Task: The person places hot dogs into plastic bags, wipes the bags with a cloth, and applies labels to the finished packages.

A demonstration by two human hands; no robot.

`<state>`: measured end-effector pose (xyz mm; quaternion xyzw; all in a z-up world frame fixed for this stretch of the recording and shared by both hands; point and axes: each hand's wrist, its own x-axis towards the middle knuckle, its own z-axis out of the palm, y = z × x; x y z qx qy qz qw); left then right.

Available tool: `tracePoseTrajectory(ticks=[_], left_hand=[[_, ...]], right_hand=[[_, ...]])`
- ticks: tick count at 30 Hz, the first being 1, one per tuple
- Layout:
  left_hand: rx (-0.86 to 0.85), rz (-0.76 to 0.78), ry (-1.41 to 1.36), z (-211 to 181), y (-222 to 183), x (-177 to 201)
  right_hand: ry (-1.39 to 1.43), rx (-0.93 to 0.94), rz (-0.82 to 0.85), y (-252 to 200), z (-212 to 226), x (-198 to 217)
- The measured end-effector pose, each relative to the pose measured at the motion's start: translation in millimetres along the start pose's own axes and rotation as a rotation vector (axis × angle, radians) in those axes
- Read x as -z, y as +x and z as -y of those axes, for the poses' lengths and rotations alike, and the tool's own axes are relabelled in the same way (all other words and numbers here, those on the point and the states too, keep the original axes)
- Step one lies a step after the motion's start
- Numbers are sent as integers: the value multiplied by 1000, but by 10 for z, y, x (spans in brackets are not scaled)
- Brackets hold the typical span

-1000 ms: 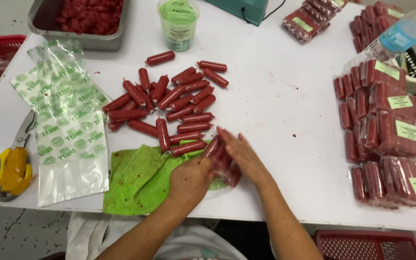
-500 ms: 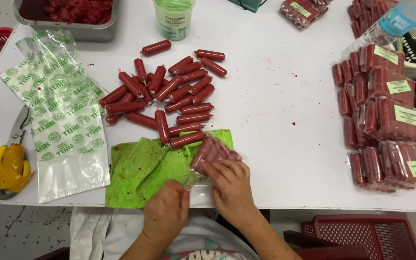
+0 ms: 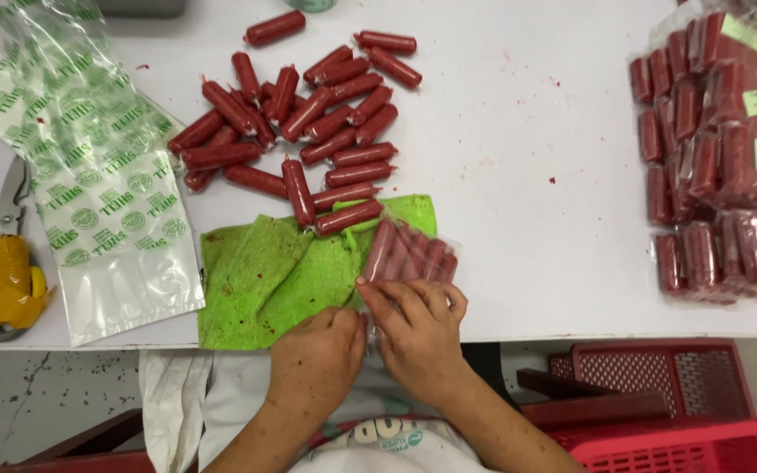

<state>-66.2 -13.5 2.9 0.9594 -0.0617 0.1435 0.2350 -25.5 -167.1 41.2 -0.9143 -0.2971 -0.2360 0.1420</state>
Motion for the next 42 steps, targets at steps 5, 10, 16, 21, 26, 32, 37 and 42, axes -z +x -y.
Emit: tracePoseTrajectory(ticks=[5,10,16,21,26,32,37,42], left_hand=[[36,120,53,29,-10,9],[-157,192,96,34,-58,-89],[-191,119,134,104,21,-67],[0,157,33,2,1,-29],[-450,-319,9,-365,472,-167],[-537,-73,-46,-310,637,-196],[-565,-142,-6,-247,476,-75],[-470,-202,23,-147,348,-163]], right_hand=[[-25,27,-46,-81,-121,-166],[-7,87,-110,102,-243,-249],[31,56,-85,187,-363,-324],[229,-323,-12,-578,-315,-5],[624,-477,-146,-732,-436,66],[664,-442,-163,-781,-496,184],[439,-226,-317,-856,-481,150],[292,-143,-237,-742,-348,78]])
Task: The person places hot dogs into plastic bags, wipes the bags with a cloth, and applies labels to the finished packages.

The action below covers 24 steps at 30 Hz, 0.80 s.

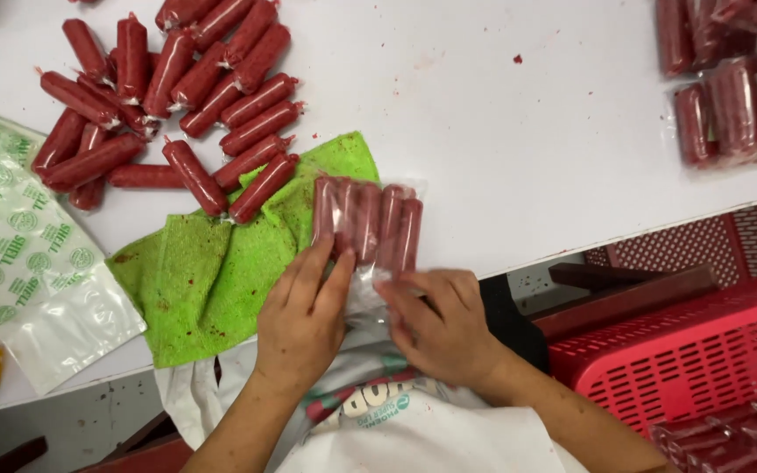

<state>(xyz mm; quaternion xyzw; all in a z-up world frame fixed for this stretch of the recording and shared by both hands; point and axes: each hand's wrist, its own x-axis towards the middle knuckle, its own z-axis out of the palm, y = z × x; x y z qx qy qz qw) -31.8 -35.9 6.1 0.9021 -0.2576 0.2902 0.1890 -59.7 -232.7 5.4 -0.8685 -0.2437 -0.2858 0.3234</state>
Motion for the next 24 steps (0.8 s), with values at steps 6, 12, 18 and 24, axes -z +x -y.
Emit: tracePoseTrajectory(ticks=[6,12,18,24], left_hand=[[55,33,4,96,70,-121],[91,13,-65,185,116,-95],[77,171,67,-54,253,51],[14,60,135,-58,412,-296]], right_hand=[[-140,-98,256,227,16,-69],[-154,-61,291,256,-9,-38],[19,-178,271,-107,-39,114],[692,-519,267,15,-46,39]])
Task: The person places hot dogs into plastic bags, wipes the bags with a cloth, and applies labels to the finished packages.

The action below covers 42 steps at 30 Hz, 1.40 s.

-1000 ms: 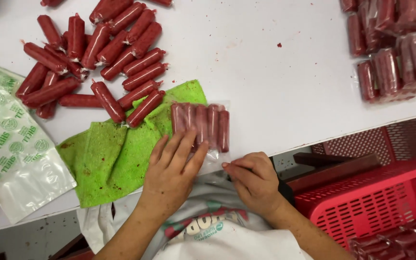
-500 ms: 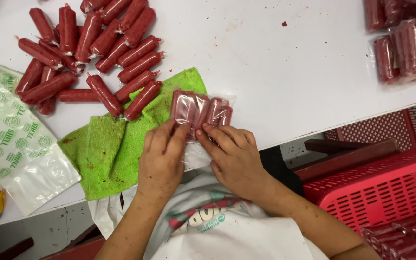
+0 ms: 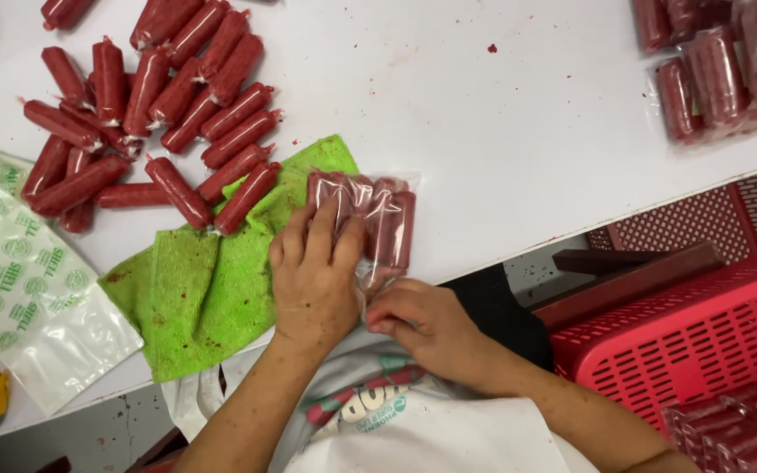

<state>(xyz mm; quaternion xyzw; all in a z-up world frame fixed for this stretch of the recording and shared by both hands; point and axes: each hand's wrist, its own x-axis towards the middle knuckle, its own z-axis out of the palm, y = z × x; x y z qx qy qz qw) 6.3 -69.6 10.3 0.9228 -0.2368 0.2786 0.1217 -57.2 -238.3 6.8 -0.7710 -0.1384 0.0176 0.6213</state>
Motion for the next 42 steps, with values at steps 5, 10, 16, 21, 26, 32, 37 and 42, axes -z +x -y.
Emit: tracePoseTrajectory(ticks=[5,10,16,21,26,32,37,42], left_hand=[[37,-69,-39,28,8,-232],[65,-100,3,113,-16,-479],[73,47,-142,106,86,71],[372,160,-116,217,-440,595],[1047,283,-1127,-4,-325,965],[857,276,-1377,74,-194,683],[790,392,-1158,-81,34,799],[695,380,-1103,-72,132,717]], right_hand=[[73,-14,25,108,66,-31],[63,34,35,193,57,-28],[2,173,191,599,296,377],[-501,497,92,1311,27,623],[-562,-31,218,910,-88,525],[-846,427,122,583,36,454],[-743,333,361,641,-161,430],[-725,305,325,639,-169,287]])
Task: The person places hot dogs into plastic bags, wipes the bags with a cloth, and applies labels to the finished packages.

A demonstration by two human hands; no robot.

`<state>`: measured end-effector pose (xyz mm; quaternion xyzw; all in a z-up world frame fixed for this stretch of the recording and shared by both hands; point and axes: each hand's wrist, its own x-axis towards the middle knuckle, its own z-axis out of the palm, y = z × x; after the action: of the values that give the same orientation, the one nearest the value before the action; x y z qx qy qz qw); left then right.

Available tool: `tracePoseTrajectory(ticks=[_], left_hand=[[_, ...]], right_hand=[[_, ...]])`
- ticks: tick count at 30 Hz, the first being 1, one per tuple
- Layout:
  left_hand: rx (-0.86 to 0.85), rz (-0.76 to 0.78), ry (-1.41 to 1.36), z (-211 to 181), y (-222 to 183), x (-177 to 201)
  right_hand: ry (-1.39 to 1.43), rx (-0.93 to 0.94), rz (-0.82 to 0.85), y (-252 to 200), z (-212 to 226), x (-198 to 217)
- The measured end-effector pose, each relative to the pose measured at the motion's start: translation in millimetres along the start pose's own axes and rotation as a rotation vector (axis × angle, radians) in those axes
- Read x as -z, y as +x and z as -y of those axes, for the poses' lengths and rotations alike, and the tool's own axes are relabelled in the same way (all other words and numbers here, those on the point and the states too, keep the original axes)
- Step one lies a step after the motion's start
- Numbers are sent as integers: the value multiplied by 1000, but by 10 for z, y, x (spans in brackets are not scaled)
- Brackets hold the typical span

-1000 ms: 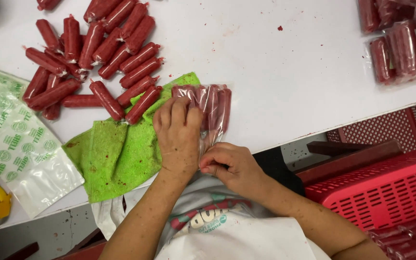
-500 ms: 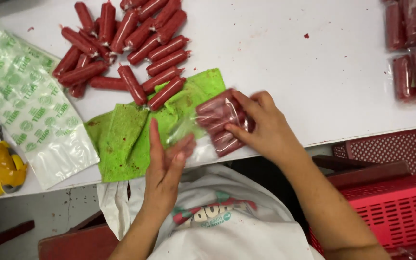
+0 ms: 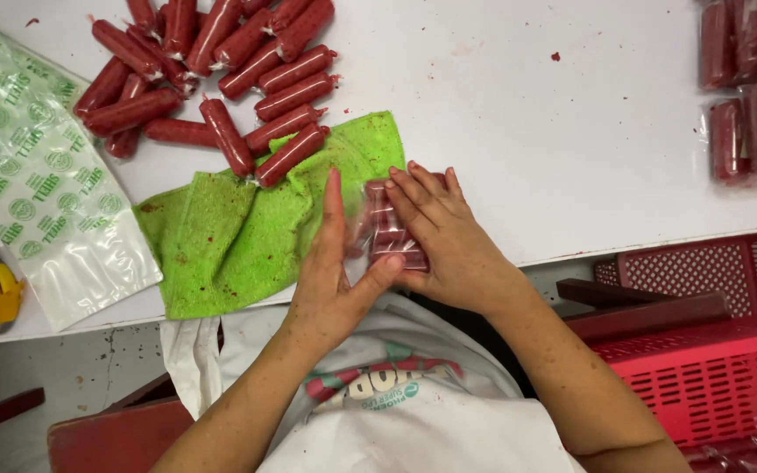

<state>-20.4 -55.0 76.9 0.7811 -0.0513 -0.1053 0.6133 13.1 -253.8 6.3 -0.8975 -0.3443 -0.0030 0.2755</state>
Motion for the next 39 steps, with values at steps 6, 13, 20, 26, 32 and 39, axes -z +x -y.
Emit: tracePoseTrajectory(ticks=[6,13,20,26,32,39], left_hand=[[90,102,-25,-47,143,148],[145,69,-123,33,219,132],[265,190,76,59,431,188],[442,-177,50,-170,431,649],[-52,-349,700,-655,1169,1538],[-376,-570,1276,-91,3712,2779]], right_hand=[[10,-24,12,11,37,91],[-83,26,7,-1,1,130],[-187,-96,-35,20,50,168],[-270,-162,-90,10,-62,216],[-445,-85,-115,83,-109,124],[-1,-77,-145,36,-318,169]])
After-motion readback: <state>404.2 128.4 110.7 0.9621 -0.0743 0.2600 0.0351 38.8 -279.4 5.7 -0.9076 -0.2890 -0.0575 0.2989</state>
